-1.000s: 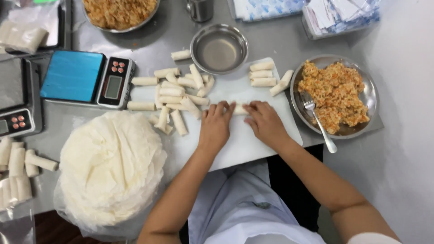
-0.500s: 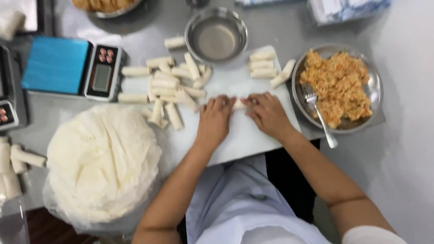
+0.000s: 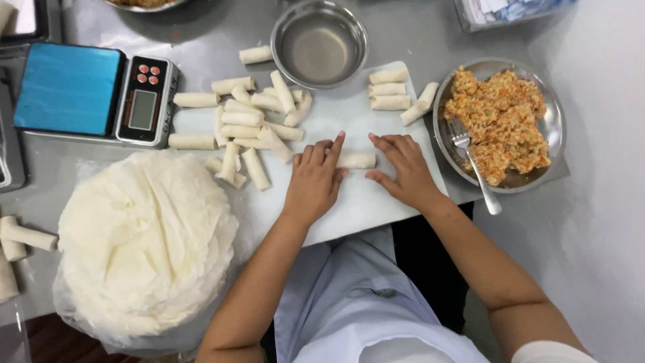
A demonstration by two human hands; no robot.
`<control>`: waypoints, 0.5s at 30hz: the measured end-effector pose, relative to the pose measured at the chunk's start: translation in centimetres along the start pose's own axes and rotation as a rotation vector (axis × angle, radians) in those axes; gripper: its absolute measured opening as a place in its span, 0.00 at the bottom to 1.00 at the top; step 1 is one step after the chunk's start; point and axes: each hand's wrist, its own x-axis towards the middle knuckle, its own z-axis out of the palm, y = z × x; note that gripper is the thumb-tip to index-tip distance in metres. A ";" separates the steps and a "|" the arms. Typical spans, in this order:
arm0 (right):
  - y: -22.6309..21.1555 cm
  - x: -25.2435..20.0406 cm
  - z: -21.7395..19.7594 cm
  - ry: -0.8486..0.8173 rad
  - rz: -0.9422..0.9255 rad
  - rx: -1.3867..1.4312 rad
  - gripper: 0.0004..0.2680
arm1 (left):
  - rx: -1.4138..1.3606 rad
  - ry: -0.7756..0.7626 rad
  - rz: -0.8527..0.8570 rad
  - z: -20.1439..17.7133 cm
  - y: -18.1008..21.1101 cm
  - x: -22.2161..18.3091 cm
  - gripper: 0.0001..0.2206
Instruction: Rolling spring rolls by placing filling on wrappers and folding them into cylinders on a production table.
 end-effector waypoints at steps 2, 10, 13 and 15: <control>-0.8 1.3 -0.2 0.033 -0.029 0.044 0.28 | -0.068 0.035 -0.005 0.2 -0.9 0.6 0.28; -0.7 2.7 1.1 0.042 -0.138 0.185 0.06 | -0.201 0.057 -0.101 0.5 -1.8 1.1 0.10; -0.4 1.2 1.5 0.135 -0.150 0.002 0.06 | -0.184 0.232 -0.100 2.1 -1.1 0.3 0.15; -2.1 1.2 0.2 0.199 -0.089 0.076 0.10 | -0.129 0.281 0.028 2.9 -1.4 0.2 0.13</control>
